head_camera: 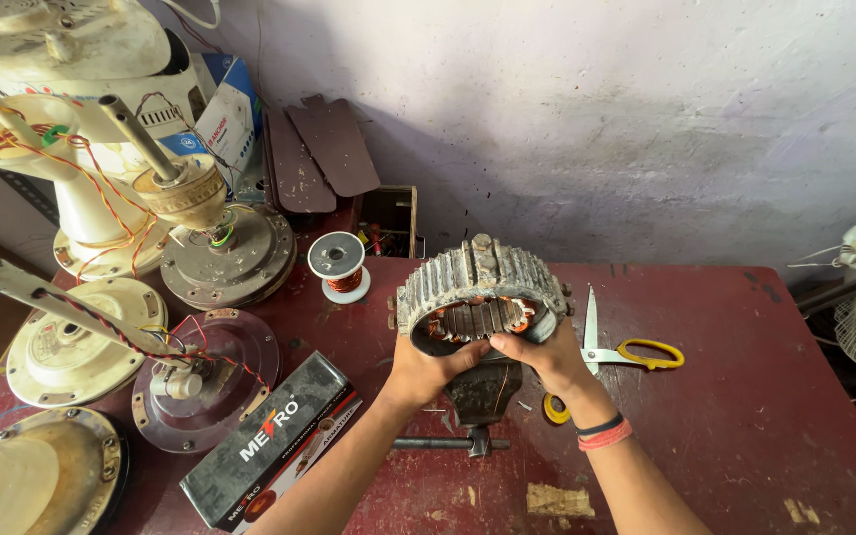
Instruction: The person works on a motor armature clamped in a vise, using a screwdriver to adjust copper windings and inserting a thin wire into the slots. They rotate the armature to access different sections and continue the winding process.
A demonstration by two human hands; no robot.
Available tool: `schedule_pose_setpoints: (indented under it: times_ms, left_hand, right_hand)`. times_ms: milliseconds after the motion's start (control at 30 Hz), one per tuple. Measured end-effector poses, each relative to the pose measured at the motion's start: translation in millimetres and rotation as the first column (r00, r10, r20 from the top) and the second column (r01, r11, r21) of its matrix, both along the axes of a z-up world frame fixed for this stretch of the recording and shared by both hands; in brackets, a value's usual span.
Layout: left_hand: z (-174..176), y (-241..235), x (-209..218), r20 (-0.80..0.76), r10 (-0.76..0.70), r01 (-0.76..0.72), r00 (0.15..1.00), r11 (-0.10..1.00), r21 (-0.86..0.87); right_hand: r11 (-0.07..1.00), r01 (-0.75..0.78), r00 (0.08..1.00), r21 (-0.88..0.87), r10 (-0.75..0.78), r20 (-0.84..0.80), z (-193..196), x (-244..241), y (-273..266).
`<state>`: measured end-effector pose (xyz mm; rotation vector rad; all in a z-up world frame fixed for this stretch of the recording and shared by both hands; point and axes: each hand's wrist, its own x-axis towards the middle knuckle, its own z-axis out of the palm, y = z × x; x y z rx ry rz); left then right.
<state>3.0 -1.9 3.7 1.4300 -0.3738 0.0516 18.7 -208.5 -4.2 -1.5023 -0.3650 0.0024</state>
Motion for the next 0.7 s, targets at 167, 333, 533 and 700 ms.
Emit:
schedule_pose_setpoints:
  times_ms: [167,333,533,700]
  left_hand:
    - [6,-2,-5,-0.022,-0.017,0.015,1.000,0.997,-0.076]
    - [15,-3,-12,-0.035,-0.023,0.020,0.999,0.996,-0.090]
    - [20,-3,-16,-0.085,0.009,-0.008,0.996,1.000,0.015]
    - [17,-3,-14,-0.029,0.012,-0.012,1.000,1.000,0.004]
  right_hand:
    - [0.999,-0.019,0.997,-0.026,0.021,0.078,9,-3,-3]
    - [1.000,-0.001,0.998,0.028,-0.001,0.063,10,-10,3]
    - [0.932,0.361,0.885,0.030,-0.352,0.306,2,-60,19]
    - [0.597,0.765,0.599,-0.242,-0.523,0.606,-2,-102,39]
